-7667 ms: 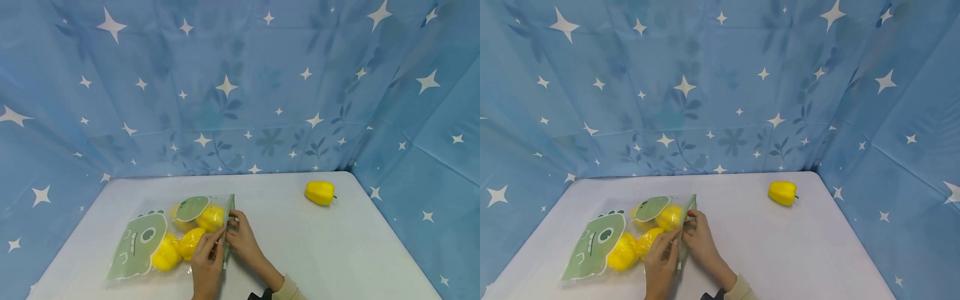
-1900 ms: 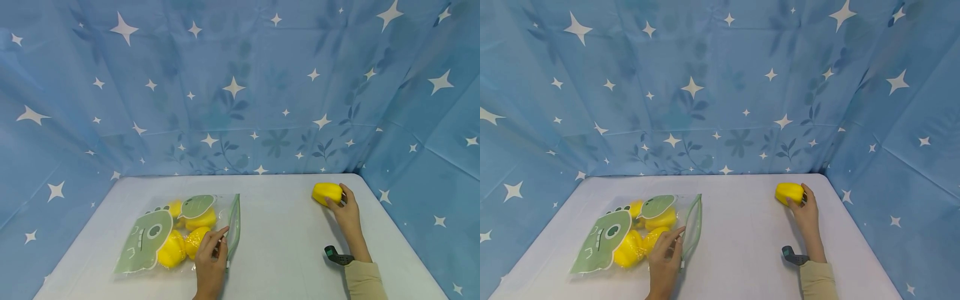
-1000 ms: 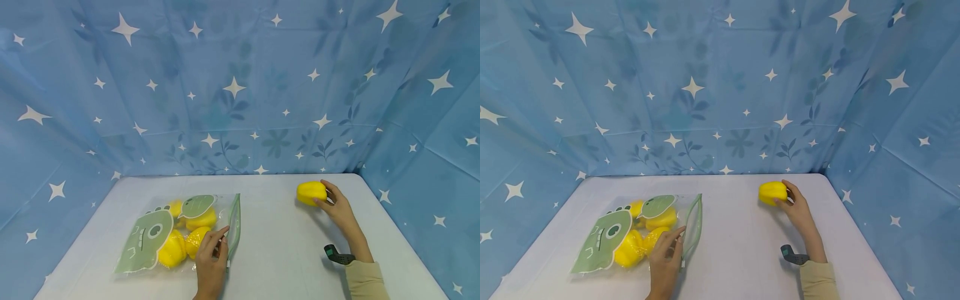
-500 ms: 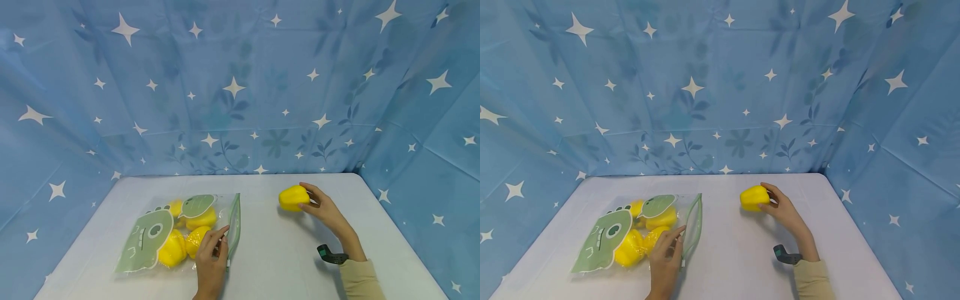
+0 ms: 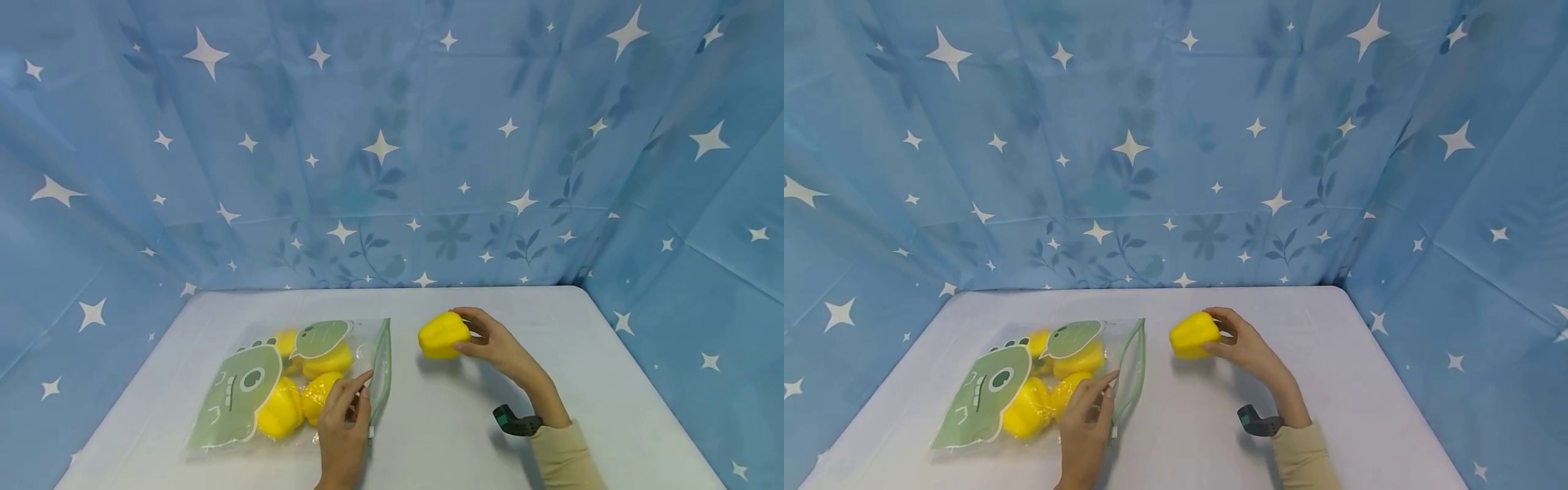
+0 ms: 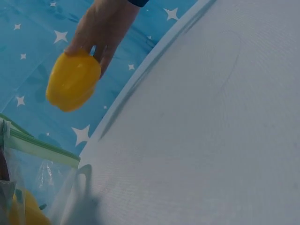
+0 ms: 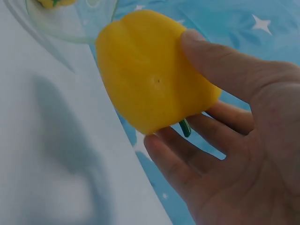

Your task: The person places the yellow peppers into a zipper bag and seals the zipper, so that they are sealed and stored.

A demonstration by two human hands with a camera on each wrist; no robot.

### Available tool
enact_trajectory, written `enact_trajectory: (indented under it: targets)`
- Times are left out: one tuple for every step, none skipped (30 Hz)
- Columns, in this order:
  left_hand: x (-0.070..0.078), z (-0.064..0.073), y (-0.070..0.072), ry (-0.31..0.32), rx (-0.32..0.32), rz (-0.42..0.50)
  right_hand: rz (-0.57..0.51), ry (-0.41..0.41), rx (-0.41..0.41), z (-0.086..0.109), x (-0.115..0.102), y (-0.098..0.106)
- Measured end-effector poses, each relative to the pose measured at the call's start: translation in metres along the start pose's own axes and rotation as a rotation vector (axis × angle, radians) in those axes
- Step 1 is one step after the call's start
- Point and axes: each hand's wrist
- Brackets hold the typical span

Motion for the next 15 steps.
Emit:
enact_trajectory:
  targets:
    - [0.000,0.000,0.000,0.007,-0.005,0.000,-0.014,0.004,-0.014,-0.001,-0.002,-0.003]
    - [0.000,0.000,0.000,0.010,-0.009,-0.002,-0.021,0.008,-0.026,-0.003,-0.003,-0.006]
    - [0.000,0.000,0.000,0.011,-0.011,-0.004,-0.022,0.009,-0.037,-0.004,-0.004,-0.009]
    - [0.000,0.000,0.000,0.006,-0.008,-0.004,-0.026,0.016,-0.049,-0.005,-0.006,-0.012]
    - [0.000,0.000,0.000,0.010,-0.010,0.000,-0.026,0.019,-0.059,-0.007,-0.007,-0.016]
    - [0.000,0.000,-0.001,0.013,-0.011,-0.003,-0.028,0.022,-0.069,-0.009,-0.007,-0.019]
    - [0.000,0.000,-0.001,0.013,-0.011,-0.002,-0.027,0.024,-0.077,-0.010,-0.008,-0.022]
    - [0.000,0.000,0.000,0.013,-0.010,0.001,-0.030,0.026,-0.084,-0.012,-0.008,-0.026]
    - [0.000,0.000,0.000,0.012,-0.008,0.006,-0.034,0.027,-0.093,-0.013,-0.009,-0.029]
    - [0.000,0.000,0.000,0.012,-0.007,0.012,-0.037,0.032,-0.102,-0.014,-0.009,-0.033]
    - [0.000,0.000,0.000,0.004,-0.003,0.015,-0.041,0.035,-0.112,-0.016,-0.010,-0.036]
    - [0.000,0.000,-0.001,-0.007,0.001,0.014,-0.044,0.040,-0.122,-0.017,-0.010,-0.040]
    - [0.000,-0.001,0.000,-0.016,0.003,0.015,-0.047,0.052,-0.130,-0.019,-0.010,-0.044]
    - [0.000,-0.001,0.000,-0.026,0.006,0.014,-0.050,0.064,-0.138,-0.022,-0.009,-0.049]
    - [0.000,-0.002,0.000,-0.037,0.008,0.012,-0.054,0.078,-0.148,-0.024,-0.009,-0.053]
Point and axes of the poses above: each hand's wrist, its own z-axis away from the middle knuckle, its own y-axis out of the back of the hand, x = y × z, and after that the axes turned 1 degree about -y, right-handed
